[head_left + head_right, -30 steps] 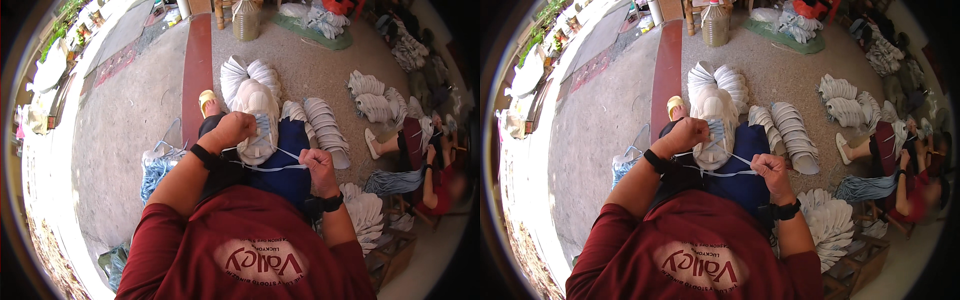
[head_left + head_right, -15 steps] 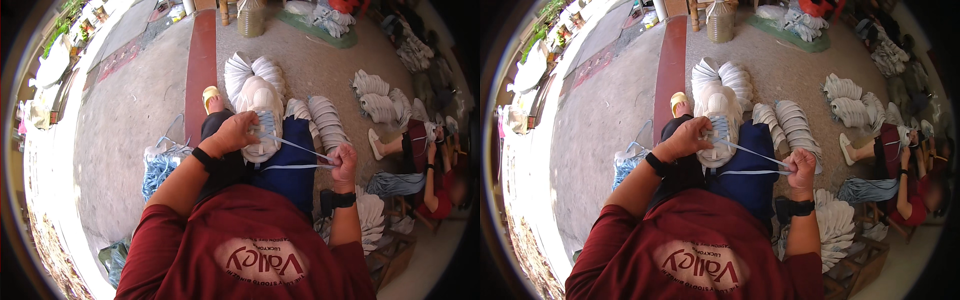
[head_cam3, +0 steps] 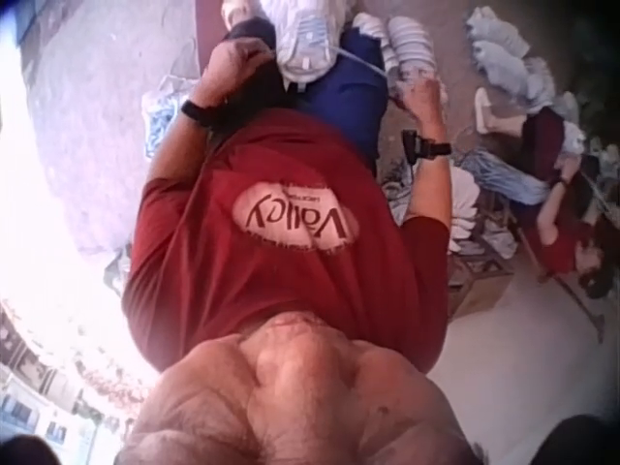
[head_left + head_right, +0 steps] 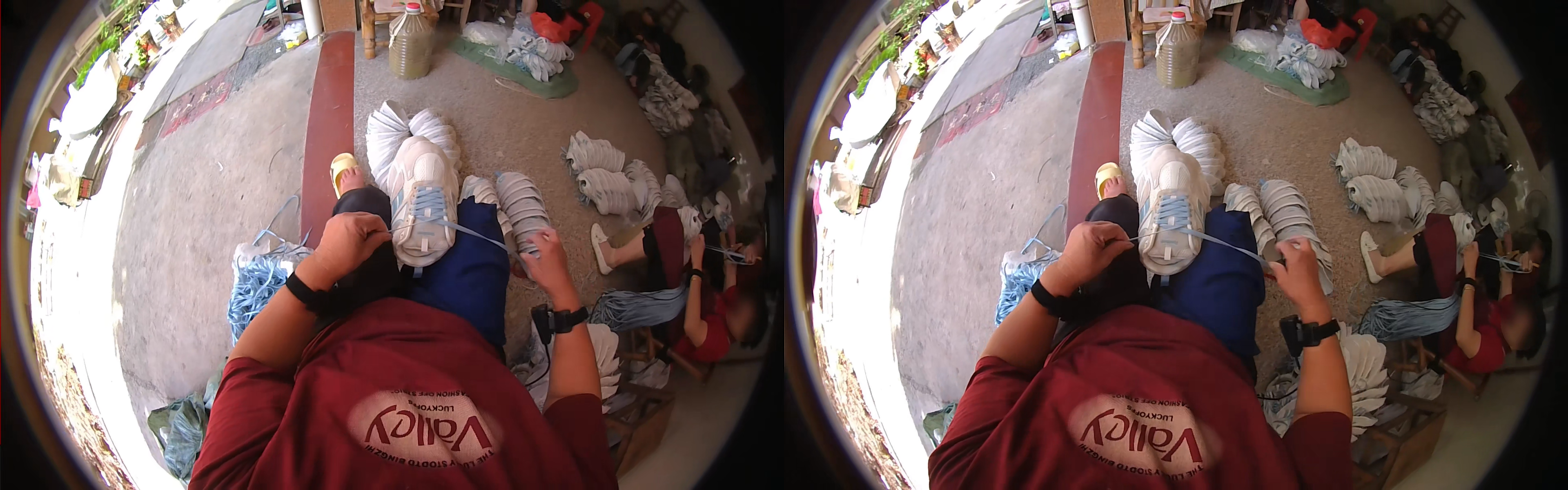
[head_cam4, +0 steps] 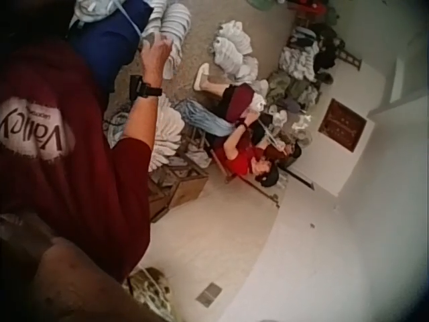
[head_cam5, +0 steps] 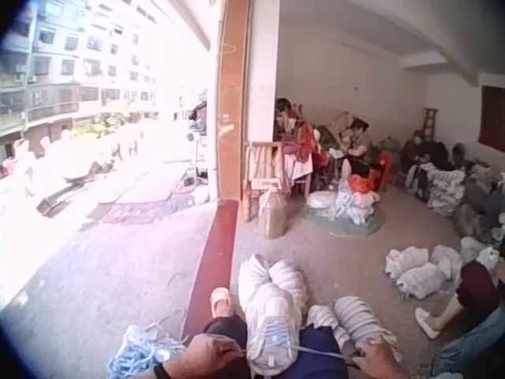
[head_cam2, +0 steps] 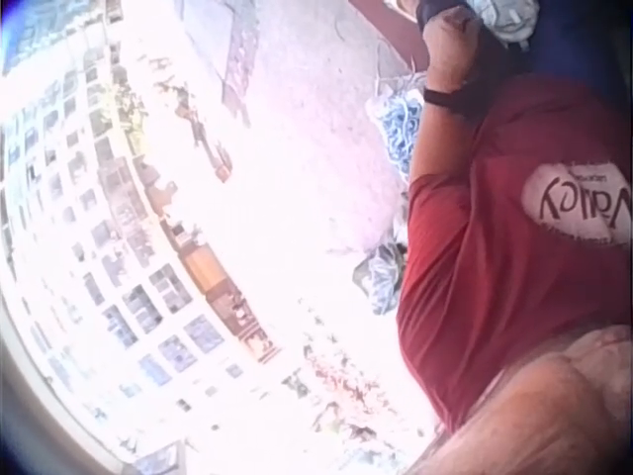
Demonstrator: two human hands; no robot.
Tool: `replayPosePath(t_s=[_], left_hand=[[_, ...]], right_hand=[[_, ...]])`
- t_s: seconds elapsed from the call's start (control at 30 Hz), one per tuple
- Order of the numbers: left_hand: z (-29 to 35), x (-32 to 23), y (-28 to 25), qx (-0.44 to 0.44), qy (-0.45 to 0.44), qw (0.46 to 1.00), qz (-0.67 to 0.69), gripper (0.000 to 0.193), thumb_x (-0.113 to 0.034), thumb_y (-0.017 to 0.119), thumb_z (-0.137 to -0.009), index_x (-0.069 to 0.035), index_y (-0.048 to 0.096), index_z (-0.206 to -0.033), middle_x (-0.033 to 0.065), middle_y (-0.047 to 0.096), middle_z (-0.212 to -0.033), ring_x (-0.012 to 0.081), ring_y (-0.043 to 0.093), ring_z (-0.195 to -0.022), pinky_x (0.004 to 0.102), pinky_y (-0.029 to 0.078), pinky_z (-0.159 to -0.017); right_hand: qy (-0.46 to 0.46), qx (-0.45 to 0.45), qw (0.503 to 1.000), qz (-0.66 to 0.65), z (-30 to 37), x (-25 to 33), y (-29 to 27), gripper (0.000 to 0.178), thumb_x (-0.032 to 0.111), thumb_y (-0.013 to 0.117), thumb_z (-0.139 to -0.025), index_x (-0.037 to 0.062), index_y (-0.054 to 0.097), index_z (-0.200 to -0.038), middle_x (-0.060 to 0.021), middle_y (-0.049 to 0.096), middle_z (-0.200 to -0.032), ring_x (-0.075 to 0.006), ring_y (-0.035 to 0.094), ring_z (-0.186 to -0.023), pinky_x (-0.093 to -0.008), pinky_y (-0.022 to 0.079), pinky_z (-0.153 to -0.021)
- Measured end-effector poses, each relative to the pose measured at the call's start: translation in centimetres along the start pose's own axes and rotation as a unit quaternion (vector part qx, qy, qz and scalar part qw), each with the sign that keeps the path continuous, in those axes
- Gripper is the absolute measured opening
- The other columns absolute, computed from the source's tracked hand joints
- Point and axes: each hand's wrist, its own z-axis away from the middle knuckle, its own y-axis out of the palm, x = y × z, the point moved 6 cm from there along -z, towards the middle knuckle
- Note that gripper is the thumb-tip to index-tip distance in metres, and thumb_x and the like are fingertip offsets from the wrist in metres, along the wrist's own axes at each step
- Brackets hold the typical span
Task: Manually thread laces through the eyelets of shoe uppers for assembly.
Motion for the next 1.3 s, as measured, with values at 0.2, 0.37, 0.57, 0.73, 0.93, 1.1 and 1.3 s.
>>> replayPosePath(t_s=[0.2, 0.37, 0.57, 0.73, 0.93, 1.1, 1.3], left_hand=[[1.7, 1.2, -3.1, -0.039, 0.005, 0.999, 0.026, 0.008, -0.012, 0.067, -0.076, -0.005, 0.066, -0.079, 0.0114, 0.064, -0.073, 0.0248, 0.063, -0.066, 0.0318, 0.049, -0.060], [3.7, 5.7, -6.7, -0.069, -0.073, 0.992, 0.071, 0.008, -0.006, 0.067, -0.077, 0.000, 0.065, -0.081, 0.0091, 0.064, -0.070, 0.0143, 0.060, -0.064, 0.0271, 0.048, -0.061], [7.7, 11.9, -11.1, -0.137, -0.154, 0.974, 0.099, 0.003, 0.001, 0.065, -0.077, 0.000, 0.066, -0.079, 0.0018, 0.064, -0.072, 0.0068, 0.055, -0.069, 0.0231, 0.046, -0.063], [12.5, 16.1, -15.3, -0.182, -0.199, 0.959, 0.087, 0.004, 0.001, 0.064, -0.078, -0.001, 0.067, -0.079, -0.0009, 0.061, -0.068, 0.0052, 0.051, -0.064, 0.0212, 0.043, -0.058], [17.0, 18.7, -16.6, -0.186, -0.244, 0.945, 0.109, 0.004, -0.003, 0.064, -0.079, -0.004, 0.066, -0.076, -0.0022, 0.059, -0.064, 0.0041, 0.047, -0.057, 0.0204, 0.038, -0.052], [23.4, 22.4, -18.4, -0.181, -0.366, 0.908, 0.094, 0.004, -0.005, 0.065, -0.077, -0.005, 0.065, -0.073, -0.0006, 0.061, -0.063, 0.0063, 0.053, -0.057, 0.0213, 0.038, -0.050], [27.3, 25.2, -19.4, -0.194, -0.354, 0.913, 0.056, 0.004, -0.004, 0.067, -0.076, -0.004, 0.065, -0.073, 0.0008, 0.061, -0.064, 0.0082, 0.052, -0.058, 0.0238, 0.042, -0.053]], right_hand=[[-0.078, 0.041, 0.973, -0.214, -5.1, 9.8, 6.9, 0.028, 0.009, 0.066, -0.074, 0.0012, 0.056, -0.100, -0.0191, 0.059, -0.090, -0.0349, 0.058, -0.085, -0.0399, 0.047, -0.075], [-0.056, 0.044, 0.986, -0.153, -6.2, 7.9, 6.5, 0.017, 0.020, 0.061, -0.080, 0.0031, 0.059, -0.077, -0.0175, 0.057, -0.065, -0.0353, 0.058, -0.064, -0.0430, 0.044, -0.057], [-0.111, -0.032, 0.986, -0.117, -2.5, 6.8, -1.0, 0.014, 0.011, 0.062, -0.078, 0.0022, 0.058, -0.069, -0.0149, 0.055, -0.060, -0.0337, 0.055, -0.056, -0.0395, 0.040, -0.051], [-0.221, 0.034, 0.975, -0.020, 3.9, 13.2, -5.1, 0.021, 0.007, 0.058, -0.081, 0.0034, 0.049, -0.062, -0.0116, 0.043, -0.052, -0.0306, 0.048, -0.046, -0.0408, 0.034, -0.042], [-0.160, -0.023, 0.987, 0.020, 6.8, 4.4, -3.0, 0.012, 0.007, 0.058, -0.080, 0.0010, 0.055, -0.070, -0.0162, 0.053, -0.064, -0.0349, 0.053, -0.055, -0.0399, 0.042, -0.049], [-0.005, -0.118, 0.993, 0.002, 11.4, -7.8, -6.1, 0.008, 0.006, 0.059, -0.078, -0.0018, 0.061, -0.081, -0.0194, 0.058, -0.072, -0.0325, 0.060, -0.064, -0.0366, 0.047, -0.060], [0.173, -0.071, 0.982, 0.015, 19.6, -18.7, -10.1, 0.014, 0.008, 0.055, -0.079, -0.0047, 0.060, -0.082, -0.0207, 0.059, -0.073, -0.0317, 0.060, -0.067, -0.0361, 0.044, -0.059]])
